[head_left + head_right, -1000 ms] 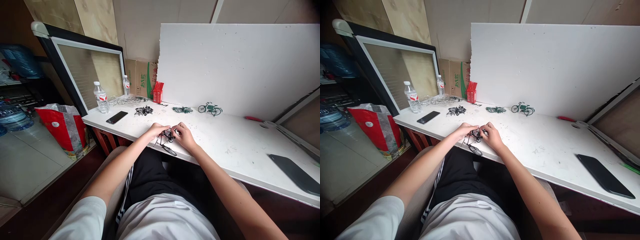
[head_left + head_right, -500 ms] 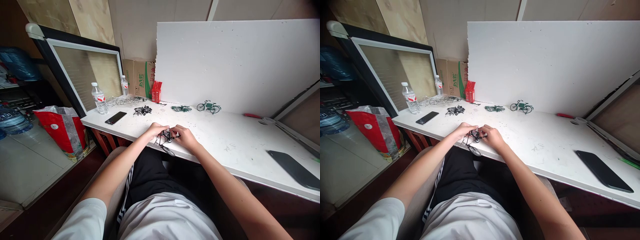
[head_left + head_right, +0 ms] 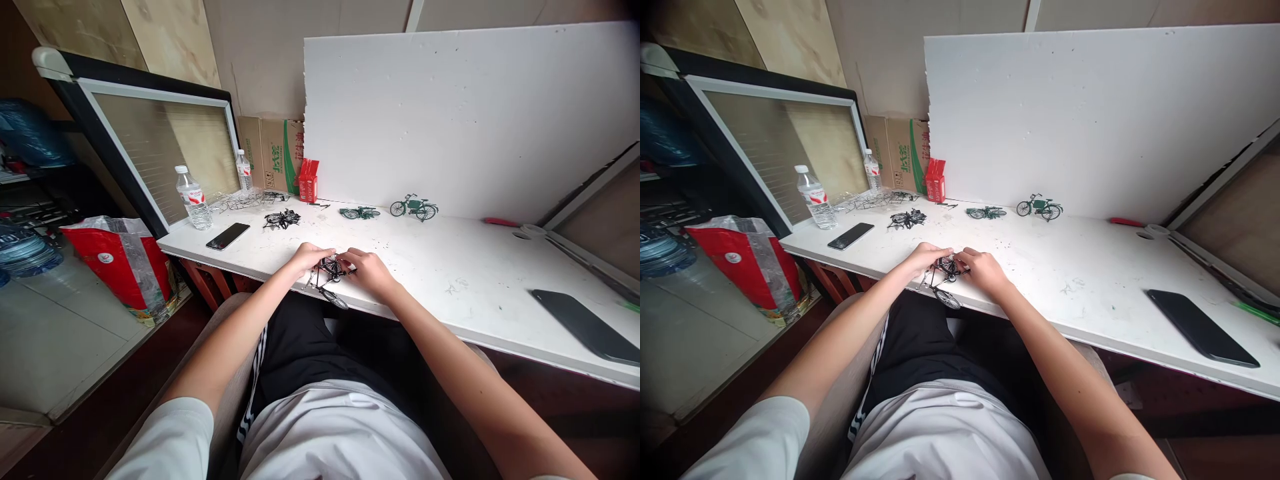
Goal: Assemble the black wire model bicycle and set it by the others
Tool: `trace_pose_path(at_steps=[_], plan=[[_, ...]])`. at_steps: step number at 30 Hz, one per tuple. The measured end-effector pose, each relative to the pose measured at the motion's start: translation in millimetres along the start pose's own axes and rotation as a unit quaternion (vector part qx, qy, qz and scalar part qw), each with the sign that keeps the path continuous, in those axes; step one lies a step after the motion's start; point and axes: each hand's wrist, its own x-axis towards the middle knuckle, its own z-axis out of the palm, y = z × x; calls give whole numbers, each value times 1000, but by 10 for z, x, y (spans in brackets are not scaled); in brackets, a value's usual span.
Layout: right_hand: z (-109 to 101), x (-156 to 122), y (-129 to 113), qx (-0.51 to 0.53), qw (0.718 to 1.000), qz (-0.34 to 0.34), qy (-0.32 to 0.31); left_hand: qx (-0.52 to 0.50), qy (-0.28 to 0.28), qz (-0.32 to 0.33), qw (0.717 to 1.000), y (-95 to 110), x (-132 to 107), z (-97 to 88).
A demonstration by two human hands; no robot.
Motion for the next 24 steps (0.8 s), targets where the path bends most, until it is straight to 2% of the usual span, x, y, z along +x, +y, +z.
trace_pose_path(at_steps=[9,24], plan=[[7,-8,20,-19,1000,-10,-22,11,-7,5,1000,5,-2,-6],[38,-17,49,5,1000,-5,2,32,0,5,999,-21,22,-20]])
